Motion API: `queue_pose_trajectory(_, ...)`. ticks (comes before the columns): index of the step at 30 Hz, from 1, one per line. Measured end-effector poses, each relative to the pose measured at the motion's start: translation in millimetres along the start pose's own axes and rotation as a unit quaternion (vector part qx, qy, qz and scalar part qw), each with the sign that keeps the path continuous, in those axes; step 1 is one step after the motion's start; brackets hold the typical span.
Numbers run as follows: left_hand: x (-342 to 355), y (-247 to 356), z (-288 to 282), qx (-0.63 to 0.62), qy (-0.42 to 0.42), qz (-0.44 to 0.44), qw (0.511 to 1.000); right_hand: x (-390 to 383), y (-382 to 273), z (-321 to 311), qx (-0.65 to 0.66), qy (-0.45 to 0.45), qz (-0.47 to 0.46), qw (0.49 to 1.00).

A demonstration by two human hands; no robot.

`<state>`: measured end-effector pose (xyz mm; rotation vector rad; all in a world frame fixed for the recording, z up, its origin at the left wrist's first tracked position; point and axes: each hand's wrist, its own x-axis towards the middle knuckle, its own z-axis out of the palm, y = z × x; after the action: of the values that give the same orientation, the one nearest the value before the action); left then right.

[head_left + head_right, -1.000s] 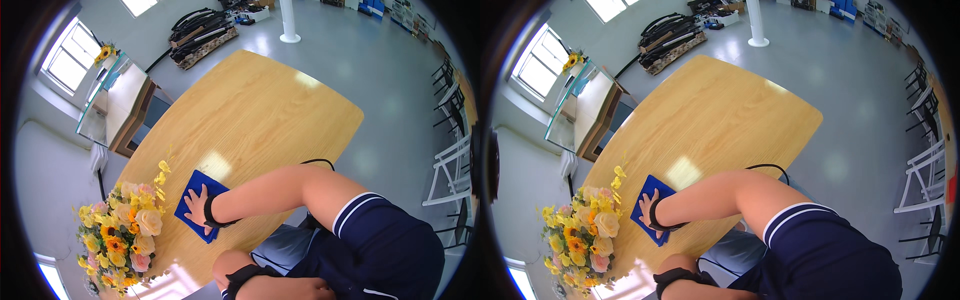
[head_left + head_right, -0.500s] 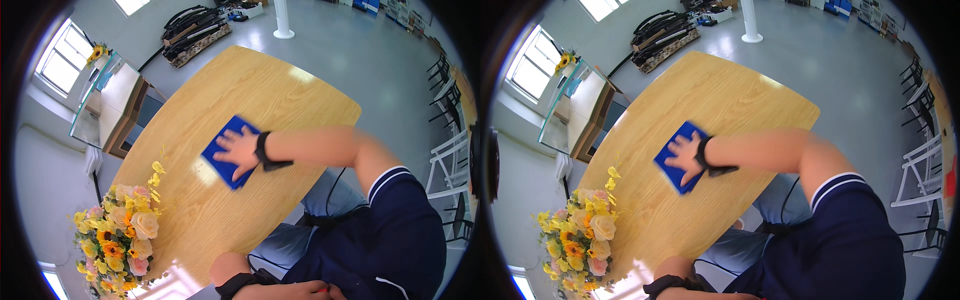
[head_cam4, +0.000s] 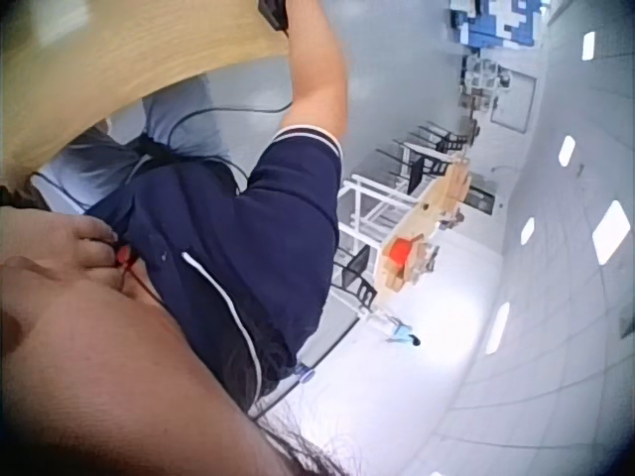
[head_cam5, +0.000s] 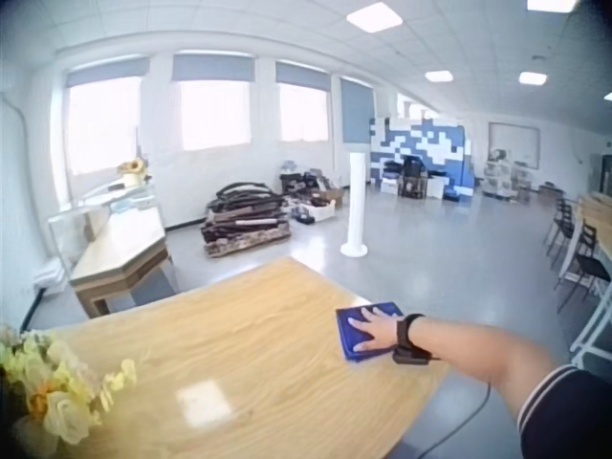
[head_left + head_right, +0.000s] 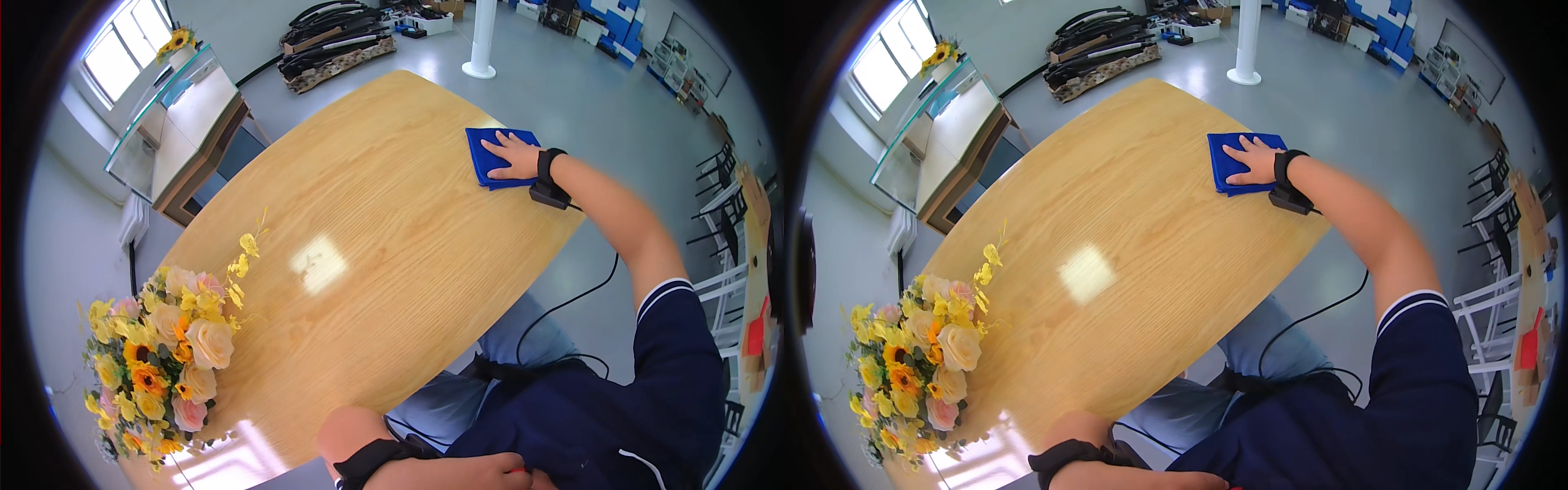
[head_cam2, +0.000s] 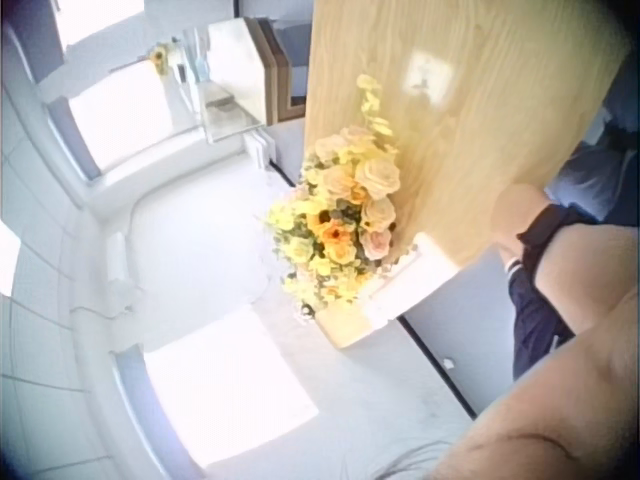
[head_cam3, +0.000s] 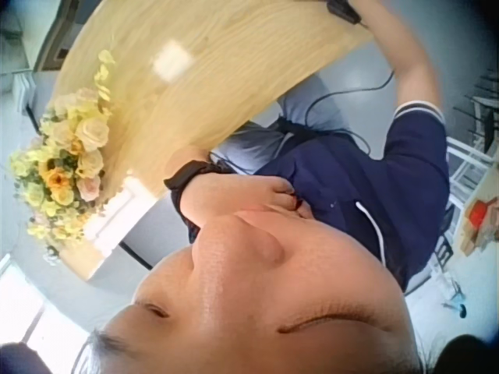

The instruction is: Wiping a wooden table with a blue cloth and then folding the cloth.

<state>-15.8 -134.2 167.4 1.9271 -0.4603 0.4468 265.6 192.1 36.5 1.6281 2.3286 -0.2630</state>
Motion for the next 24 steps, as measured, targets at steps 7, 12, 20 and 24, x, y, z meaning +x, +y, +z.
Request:
queue_pose_trajectory(7,-4,-9,17,-0.087,0.064,0.051,0.993,-6,-18,-5,-0.008,-0.007,-0.028,1.000)
queue_pose_trajectory(12,-6,-16,25,-0.061,0.069,0.066,0.994,-20,-95,-6,-0.028,-0.005,-0.129,0.991)
queue_pose_trajectory(20,-9,-15,30,-0.049,0.071,0.059,0.994,-24,-255,-14,-0.065,0.006,-0.315,0.947)
queue_pose_trajectory(24,-11,-12,30,-0.046,0.074,0.050,0.995,-45,-338,-9,-0.078,-0.010,-0.411,0.908)
